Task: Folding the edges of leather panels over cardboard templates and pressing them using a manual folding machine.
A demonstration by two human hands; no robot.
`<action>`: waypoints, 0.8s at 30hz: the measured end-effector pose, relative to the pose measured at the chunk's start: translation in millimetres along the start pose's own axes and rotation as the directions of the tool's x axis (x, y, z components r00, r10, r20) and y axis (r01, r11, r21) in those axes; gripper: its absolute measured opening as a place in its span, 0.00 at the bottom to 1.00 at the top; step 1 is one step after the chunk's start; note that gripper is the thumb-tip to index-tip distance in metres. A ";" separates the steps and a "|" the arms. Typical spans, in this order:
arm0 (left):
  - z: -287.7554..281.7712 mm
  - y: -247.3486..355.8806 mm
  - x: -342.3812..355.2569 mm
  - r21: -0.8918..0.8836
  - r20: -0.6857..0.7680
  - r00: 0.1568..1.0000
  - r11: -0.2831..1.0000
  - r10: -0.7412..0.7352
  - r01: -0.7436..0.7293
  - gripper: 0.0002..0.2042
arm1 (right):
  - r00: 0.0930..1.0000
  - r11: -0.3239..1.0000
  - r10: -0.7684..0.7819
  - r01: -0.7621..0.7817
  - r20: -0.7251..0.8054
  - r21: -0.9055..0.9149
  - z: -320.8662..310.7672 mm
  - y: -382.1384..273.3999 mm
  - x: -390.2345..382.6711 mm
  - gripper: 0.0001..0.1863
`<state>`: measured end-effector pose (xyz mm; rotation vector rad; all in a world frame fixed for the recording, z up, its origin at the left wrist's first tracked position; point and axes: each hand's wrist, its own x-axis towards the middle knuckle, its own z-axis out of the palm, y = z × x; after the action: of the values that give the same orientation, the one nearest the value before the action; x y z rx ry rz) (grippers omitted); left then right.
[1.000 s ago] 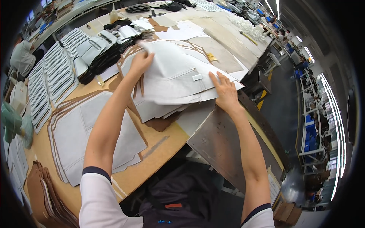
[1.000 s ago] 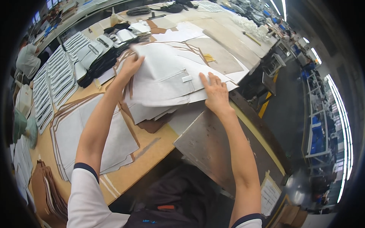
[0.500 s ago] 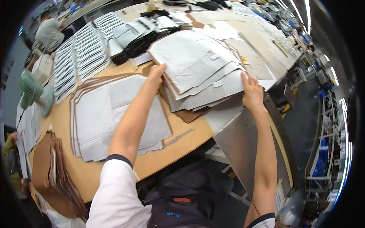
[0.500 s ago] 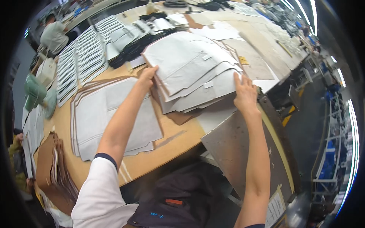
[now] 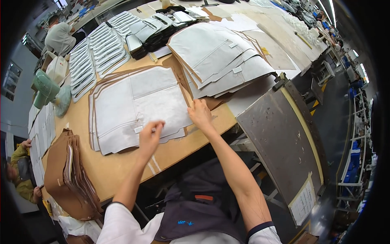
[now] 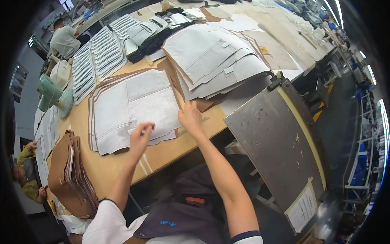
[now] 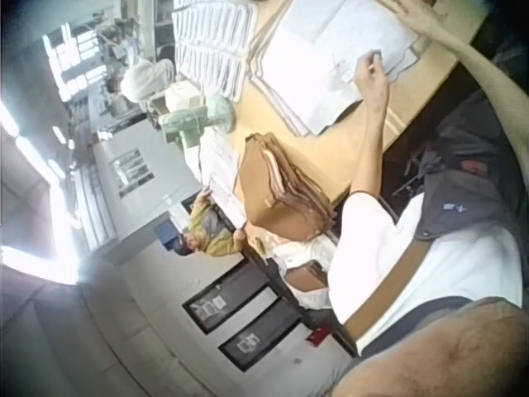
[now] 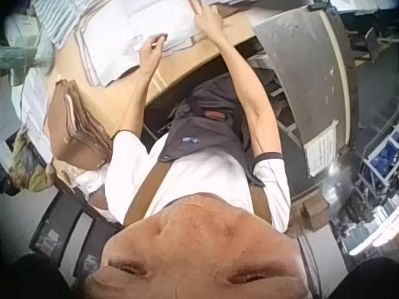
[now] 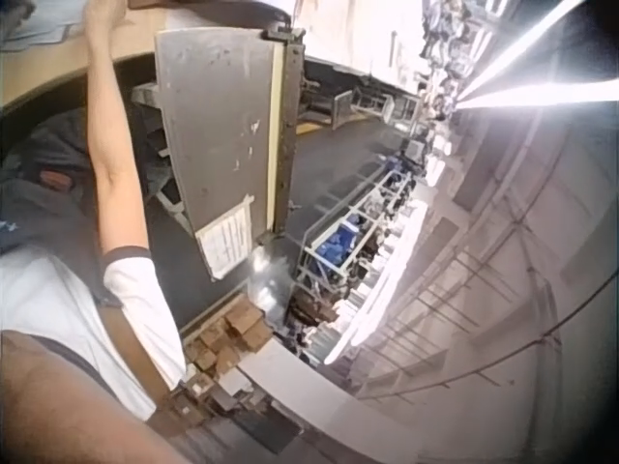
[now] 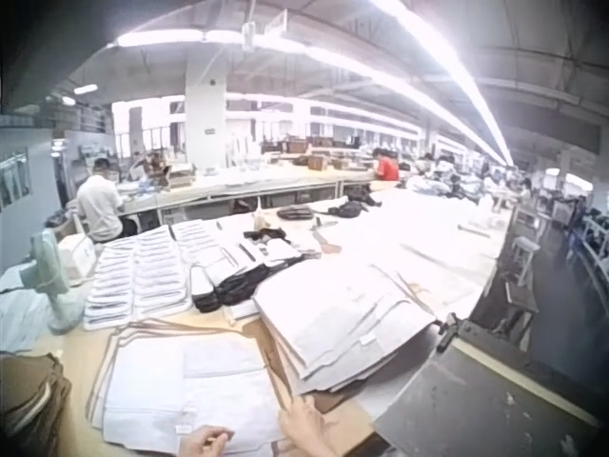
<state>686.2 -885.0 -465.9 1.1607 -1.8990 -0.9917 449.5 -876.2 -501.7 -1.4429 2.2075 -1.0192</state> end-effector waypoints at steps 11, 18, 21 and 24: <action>18.1 19.1 -97.6 0.030 -0.015 0.983 0.983 0.183 -0.182 0.08 | 0.984 0.979 -0.080 0.047 -0.160 -0.201 43.5 -31.7 22.4 0.24; 19.2 11.7 -83.0 -0.005 -0.041 0.978 0.979 0.203 -0.203 0.09 | 0.994 0.996 -0.002 -0.008 -0.114 -0.084 28.9 -44.1 34.1 0.14; 23.6 6.3 -76.0 -0.009 -0.022 0.972 0.972 0.234 -0.234 0.10 | 0.927 0.950 -0.294 0.309 -0.235 0.032 -9.8 -106.3 31.9 0.10; 20.3 -2.5 -56.3 0.064 -0.105 0.949 0.955 0.296 -0.291 0.09 | 0.910 0.919 -0.312 0.362 -0.272 0.155 -85.0 -188.7 26.7 0.11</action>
<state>690.4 -829.0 -486.9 0.9052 -1.9429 -0.7061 512.2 -911.6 -305.9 -1.7215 1.9672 -1.5639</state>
